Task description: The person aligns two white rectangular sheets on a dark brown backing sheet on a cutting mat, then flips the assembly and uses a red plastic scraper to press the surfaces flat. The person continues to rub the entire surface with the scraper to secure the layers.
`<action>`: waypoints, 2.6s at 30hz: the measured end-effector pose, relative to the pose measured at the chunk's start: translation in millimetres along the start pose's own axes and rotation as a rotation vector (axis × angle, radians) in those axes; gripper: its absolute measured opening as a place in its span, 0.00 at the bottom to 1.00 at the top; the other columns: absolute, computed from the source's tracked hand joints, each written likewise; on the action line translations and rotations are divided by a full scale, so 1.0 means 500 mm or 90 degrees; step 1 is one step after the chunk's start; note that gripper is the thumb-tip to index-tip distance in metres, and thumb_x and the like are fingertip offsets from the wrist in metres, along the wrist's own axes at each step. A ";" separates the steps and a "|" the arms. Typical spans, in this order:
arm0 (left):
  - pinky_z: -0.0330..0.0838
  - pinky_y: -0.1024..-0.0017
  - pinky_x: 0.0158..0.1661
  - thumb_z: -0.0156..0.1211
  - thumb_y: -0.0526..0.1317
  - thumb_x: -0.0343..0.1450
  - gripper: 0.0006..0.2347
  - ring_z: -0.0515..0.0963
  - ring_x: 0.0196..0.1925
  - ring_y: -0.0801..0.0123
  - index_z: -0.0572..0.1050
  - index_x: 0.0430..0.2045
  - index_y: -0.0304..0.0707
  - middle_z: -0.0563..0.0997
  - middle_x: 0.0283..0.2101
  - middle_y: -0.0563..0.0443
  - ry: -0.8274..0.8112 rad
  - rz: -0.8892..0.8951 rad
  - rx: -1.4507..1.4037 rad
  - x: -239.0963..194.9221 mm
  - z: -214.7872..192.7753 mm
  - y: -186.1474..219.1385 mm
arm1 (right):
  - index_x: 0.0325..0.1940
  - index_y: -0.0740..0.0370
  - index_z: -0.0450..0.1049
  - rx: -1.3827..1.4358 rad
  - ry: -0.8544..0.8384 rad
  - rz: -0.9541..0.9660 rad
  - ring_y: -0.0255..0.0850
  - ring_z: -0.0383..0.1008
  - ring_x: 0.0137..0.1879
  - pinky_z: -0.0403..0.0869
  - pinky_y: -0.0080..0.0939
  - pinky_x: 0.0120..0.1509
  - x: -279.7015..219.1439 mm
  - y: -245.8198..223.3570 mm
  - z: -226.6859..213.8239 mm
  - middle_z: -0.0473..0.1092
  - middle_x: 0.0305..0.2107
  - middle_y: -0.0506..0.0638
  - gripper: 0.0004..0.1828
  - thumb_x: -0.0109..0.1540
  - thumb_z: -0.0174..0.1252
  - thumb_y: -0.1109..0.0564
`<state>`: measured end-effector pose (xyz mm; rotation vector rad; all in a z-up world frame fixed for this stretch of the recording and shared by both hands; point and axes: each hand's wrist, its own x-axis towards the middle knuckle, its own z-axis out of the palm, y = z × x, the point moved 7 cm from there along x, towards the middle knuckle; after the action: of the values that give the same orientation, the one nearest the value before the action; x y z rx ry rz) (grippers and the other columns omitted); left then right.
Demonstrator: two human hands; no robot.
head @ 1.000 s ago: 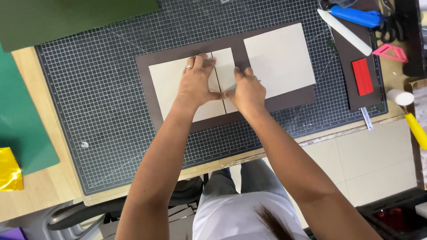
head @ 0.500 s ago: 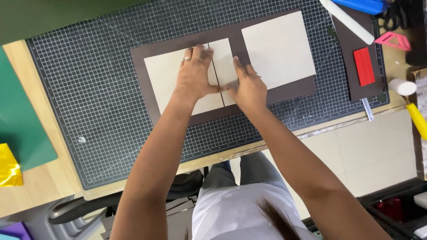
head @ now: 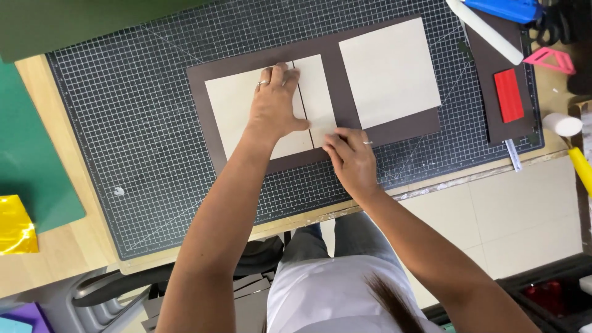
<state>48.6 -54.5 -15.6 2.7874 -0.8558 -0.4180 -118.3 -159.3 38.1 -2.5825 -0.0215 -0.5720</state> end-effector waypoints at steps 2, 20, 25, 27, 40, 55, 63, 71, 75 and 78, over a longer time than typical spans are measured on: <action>0.68 0.60 0.66 0.78 0.59 0.49 0.46 0.61 0.70 0.52 0.70 0.66 0.46 0.65 0.65 0.48 0.000 -0.003 -0.004 -0.001 -0.003 -0.001 | 0.48 0.68 0.80 -0.032 -0.016 0.013 0.44 0.75 0.46 0.74 0.34 0.48 0.016 -0.015 -0.019 0.72 0.33 0.53 0.09 0.65 0.66 0.61; 0.69 0.59 0.66 0.79 0.59 0.49 0.46 0.61 0.70 0.51 0.70 0.66 0.46 0.65 0.65 0.48 -0.014 -0.005 0.002 0.001 -0.005 0.006 | 0.43 0.61 0.83 0.038 0.054 0.024 0.39 0.75 0.49 0.72 0.32 0.53 -0.021 0.016 0.000 0.70 0.30 0.46 0.06 0.65 0.68 0.57; 0.68 0.59 0.66 0.78 0.58 0.50 0.46 0.60 0.71 0.51 0.70 0.66 0.45 0.64 0.66 0.47 -0.021 -0.007 0.001 0.000 -0.006 0.004 | 0.42 0.68 0.80 0.061 0.026 0.027 0.40 0.73 0.47 0.70 0.34 0.53 -0.001 -0.009 -0.020 0.66 0.28 0.50 0.06 0.68 0.63 0.61; 0.68 0.59 0.66 0.78 0.58 0.50 0.46 0.60 0.71 0.51 0.70 0.66 0.45 0.64 0.66 0.47 -0.024 -0.009 0.003 0.002 -0.009 0.006 | 0.41 0.67 0.79 0.036 0.016 0.014 0.40 0.73 0.47 0.69 0.33 0.52 0.003 -0.015 -0.022 0.68 0.30 0.49 0.05 0.68 0.62 0.61; 0.69 0.63 0.66 0.76 0.58 0.50 0.46 0.60 0.71 0.54 0.69 0.66 0.46 0.65 0.65 0.49 -0.028 -0.017 0.021 0.004 0.002 0.010 | 0.56 0.44 0.82 -0.042 0.004 -0.069 0.39 0.70 0.54 0.74 0.32 0.51 -0.064 0.051 0.031 0.69 0.41 0.41 0.14 0.66 0.63 0.51; 0.73 0.57 0.63 0.76 0.65 0.57 0.47 0.65 0.69 0.45 0.61 0.68 0.43 0.59 0.69 0.40 -0.025 -0.043 0.080 0.007 -0.032 0.054 | 0.64 0.47 0.77 -0.149 -0.026 -0.123 0.51 0.70 0.58 0.72 0.47 0.56 -0.096 0.046 0.053 0.70 0.54 0.52 0.19 0.70 0.56 0.46; 0.56 0.59 0.67 0.76 0.61 0.57 0.44 0.53 0.73 0.48 0.68 0.66 0.40 0.66 0.71 0.48 -0.095 0.062 0.195 0.072 0.006 0.095 | 0.62 0.54 0.78 -0.148 -0.030 -0.146 0.49 0.71 0.56 0.72 0.45 0.57 -0.075 0.028 0.042 0.72 0.51 0.52 0.18 0.71 0.53 0.49; 0.80 0.62 0.53 0.88 0.47 0.44 0.42 0.74 0.61 0.43 0.76 0.53 0.31 0.71 0.60 0.35 -0.128 0.052 0.174 0.108 -0.019 0.154 | 0.58 0.60 0.77 -0.183 -0.142 -0.186 0.53 0.73 0.52 0.72 0.50 0.51 -0.054 0.035 0.055 0.72 0.47 0.55 0.18 0.70 0.52 0.48; 0.81 0.56 0.50 0.90 0.43 0.39 0.47 0.77 0.56 0.42 0.72 0.56 0.34 0.74 0.53 0.36 -0.127 0.035 0.186 0.123 -0.045 0.170 | 0.63 0.60 0.73 -0.093 -0.237 -0.148 0.55 0.73 0.53 0.74 0.51 0.47 -0.046 0.057 0.058 0.71 0.47 0.54 0.21 0.70 0.51 0.48; 0.73 0.52 0.58 0.88 0.44 0.44 0.56 0.74 0.62 0.42 0.59 0.71 0.38 0.73 0.61 0.33 -0.132 0.023 0.147 0.093 -0.081 0.173 | 0.64 0.48 0.76 0.170 -0.242 0.007 0.53 0.77 0.54 0.76 0.50 0.50 -0.011 0.106 -0.027 0.77 0.45 0.49 0.20 0.68 0.57 0.45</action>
<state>54.0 -147.1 35.7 2.9696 -1.0595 -0.6501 -122.5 -211.8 22.2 -2.3883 -0.1972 -0.0606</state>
